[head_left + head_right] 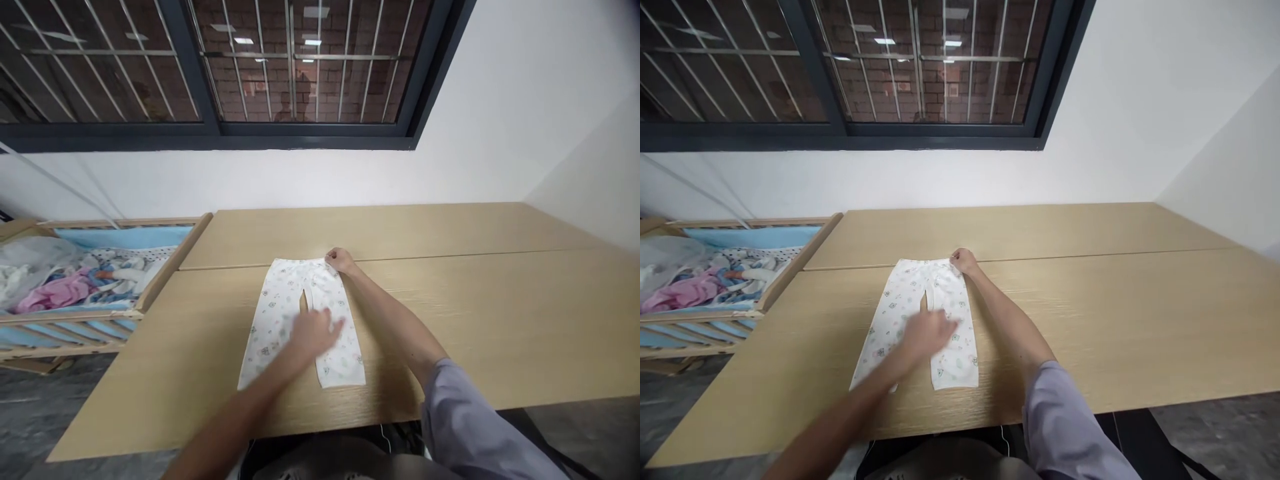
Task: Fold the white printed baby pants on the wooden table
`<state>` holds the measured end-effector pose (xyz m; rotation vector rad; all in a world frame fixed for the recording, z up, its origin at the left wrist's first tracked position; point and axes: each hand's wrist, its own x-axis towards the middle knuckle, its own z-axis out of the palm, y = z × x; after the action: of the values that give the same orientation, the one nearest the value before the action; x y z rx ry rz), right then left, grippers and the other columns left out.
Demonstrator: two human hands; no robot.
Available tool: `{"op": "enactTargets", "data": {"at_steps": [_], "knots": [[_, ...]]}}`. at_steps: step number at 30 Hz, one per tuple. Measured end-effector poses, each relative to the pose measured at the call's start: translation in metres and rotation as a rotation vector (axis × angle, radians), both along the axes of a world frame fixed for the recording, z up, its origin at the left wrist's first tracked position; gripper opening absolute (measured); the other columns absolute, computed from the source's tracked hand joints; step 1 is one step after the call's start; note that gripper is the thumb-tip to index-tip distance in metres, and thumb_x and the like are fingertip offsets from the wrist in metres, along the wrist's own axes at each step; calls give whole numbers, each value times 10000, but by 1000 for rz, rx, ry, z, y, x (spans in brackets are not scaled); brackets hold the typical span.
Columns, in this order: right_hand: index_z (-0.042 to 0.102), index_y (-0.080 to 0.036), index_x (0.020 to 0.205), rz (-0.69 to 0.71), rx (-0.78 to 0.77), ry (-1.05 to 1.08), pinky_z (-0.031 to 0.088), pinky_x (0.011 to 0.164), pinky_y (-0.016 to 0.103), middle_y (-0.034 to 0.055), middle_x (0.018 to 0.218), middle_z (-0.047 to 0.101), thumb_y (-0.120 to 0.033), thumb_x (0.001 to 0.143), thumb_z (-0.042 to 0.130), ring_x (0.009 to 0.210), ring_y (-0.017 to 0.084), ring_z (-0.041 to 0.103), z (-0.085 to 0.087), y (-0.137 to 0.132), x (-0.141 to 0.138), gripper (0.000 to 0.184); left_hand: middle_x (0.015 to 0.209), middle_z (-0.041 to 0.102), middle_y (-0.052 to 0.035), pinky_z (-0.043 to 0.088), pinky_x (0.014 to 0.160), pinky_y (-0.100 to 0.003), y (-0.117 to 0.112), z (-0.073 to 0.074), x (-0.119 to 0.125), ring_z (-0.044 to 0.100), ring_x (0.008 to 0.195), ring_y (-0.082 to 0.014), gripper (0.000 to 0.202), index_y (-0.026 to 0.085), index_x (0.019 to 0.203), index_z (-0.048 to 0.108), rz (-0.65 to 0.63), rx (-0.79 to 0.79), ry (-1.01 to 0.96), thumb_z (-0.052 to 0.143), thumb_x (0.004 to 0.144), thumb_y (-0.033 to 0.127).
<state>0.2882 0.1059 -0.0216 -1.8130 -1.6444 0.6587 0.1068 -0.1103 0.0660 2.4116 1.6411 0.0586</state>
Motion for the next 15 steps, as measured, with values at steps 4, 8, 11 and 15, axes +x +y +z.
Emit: {"op": "enactTargets", "data": {"at_steps": [4,8,11,15], "knots": [[686,-178,850,4,-5,-19,463,725,232,45,870,738,-228,802,699,798,163,663,-1,-1,1,70,803,723,-134,504,758,-463,-74,-30,35,692,778,-314,545,157,869,734,-183,-159,-70,469,915,631],[665,-182,846,16,20,-18,454,711,231,30,844,723,-232,796,681,779,153,648,7,-2,-1,73,857,736,-188,501,726,-446,-84,-40,42,705,836,-355,385,119,943,748,-173,-197,-69,530,904,435],[650,-182,839,31,36,5,446,667,222,14,776,703,-202,776,674,721,144,636,19,-3,-8,70,849,738,-151,476,689,-384,-79,-34,34,703,798,-303,282,145,909,746,-151,-186,-90,520,881,313],[642,-189,884,66,63,53,433,608,208,-3,766,696,-184,760,680,662,129,623,39,-3,-31,131,702,687,-60,370,596,-322,-81,-11,6,646,653,-213,282,199,768,696,-57,-139,-269,478,905,313]]}}
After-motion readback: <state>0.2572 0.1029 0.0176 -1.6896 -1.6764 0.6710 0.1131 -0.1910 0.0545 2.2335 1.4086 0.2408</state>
